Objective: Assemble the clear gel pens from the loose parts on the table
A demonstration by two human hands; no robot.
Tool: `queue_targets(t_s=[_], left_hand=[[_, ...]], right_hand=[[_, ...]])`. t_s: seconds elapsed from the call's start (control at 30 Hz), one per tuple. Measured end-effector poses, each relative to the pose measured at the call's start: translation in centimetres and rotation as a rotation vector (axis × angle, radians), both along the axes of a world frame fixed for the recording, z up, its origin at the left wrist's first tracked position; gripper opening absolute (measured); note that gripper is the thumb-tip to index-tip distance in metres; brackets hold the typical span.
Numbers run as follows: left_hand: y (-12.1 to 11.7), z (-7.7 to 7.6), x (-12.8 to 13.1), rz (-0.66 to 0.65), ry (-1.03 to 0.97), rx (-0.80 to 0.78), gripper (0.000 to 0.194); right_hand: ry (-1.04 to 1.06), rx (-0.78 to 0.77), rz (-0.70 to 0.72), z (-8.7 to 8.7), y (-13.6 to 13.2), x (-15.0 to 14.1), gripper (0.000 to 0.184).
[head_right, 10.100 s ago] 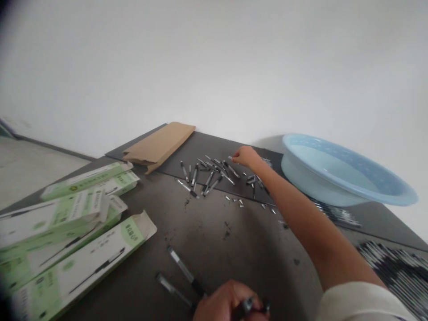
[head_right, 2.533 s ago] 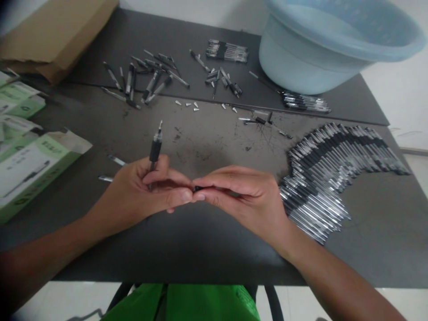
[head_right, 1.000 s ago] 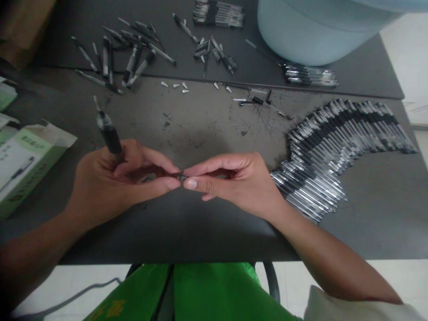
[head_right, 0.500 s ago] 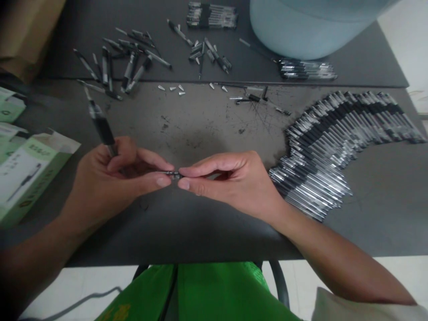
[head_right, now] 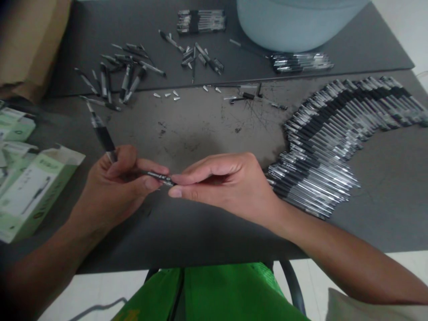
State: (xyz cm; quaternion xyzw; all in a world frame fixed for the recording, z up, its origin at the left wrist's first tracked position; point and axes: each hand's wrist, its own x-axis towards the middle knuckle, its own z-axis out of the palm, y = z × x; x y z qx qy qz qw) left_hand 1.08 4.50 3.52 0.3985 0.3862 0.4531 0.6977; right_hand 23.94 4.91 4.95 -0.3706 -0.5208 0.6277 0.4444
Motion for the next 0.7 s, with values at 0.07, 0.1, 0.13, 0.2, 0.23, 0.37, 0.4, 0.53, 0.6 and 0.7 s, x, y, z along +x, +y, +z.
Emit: queue_targets(t_s=[0.07,0.1,0.13,0.2,0.23,0.37,0.4,0.53,0.6,0.7], left_hand=[[0.1,0.0,-0.1,-0.010,0.012,0.013,0.061],[0.1,0.1,-0.1,-0.022,0.013,0.017,0.062],[0.1,0.1,-0.2,-0.037,0.009,0.020,0.062],[0.2,0.3,-0.2,-0.074,-0.006,0.030,0.062],[0.2,0.4,-0.2,-0.089,-0.009,0.036,0.062],[0.1,1.1,0.0,-0.105,0.002,0.048,0.064],[0.0,1.3,0.0,-0.110,0.006,0.039,0.064],[-0.2,1.8,0.2,-0.104,0.028,0.014,0.064],[-0.3,1.7,0.2,-0.093,0.029,0.016,0.064],[-0.4,1.6,0.3,-0.112,-0.002,-0.022,0.064]], right_hand=[[0.016,-0.037,0.026,0.0,0.0,0.1,0.028],[0.023,-0.055,0.041,0.0,0.0,0.1,0.028],[0.030,-0.074,0.060,0.0,0.0,0.2,0.028],[0.041,-0.118,0.095,0.0,0.0,0.2,0.026],[0.042,-0.142,0.108,0.0,0.0,0.2,0.025],[0.034,-0.216,0.129,-0.2,0.0,0.3,0.024],[0.044,-0.223,0.142,-0.2,0.0,0.3,0.025],[0.093,-0.251,0.187,-0.6,-0.1,0.4,0.026],[0.095,-0.273,0.201,-0.8,-0.1,0.4,0.024],[0.106,-0.270,0.227,-0.8,-0.1,0.4,0.029]])
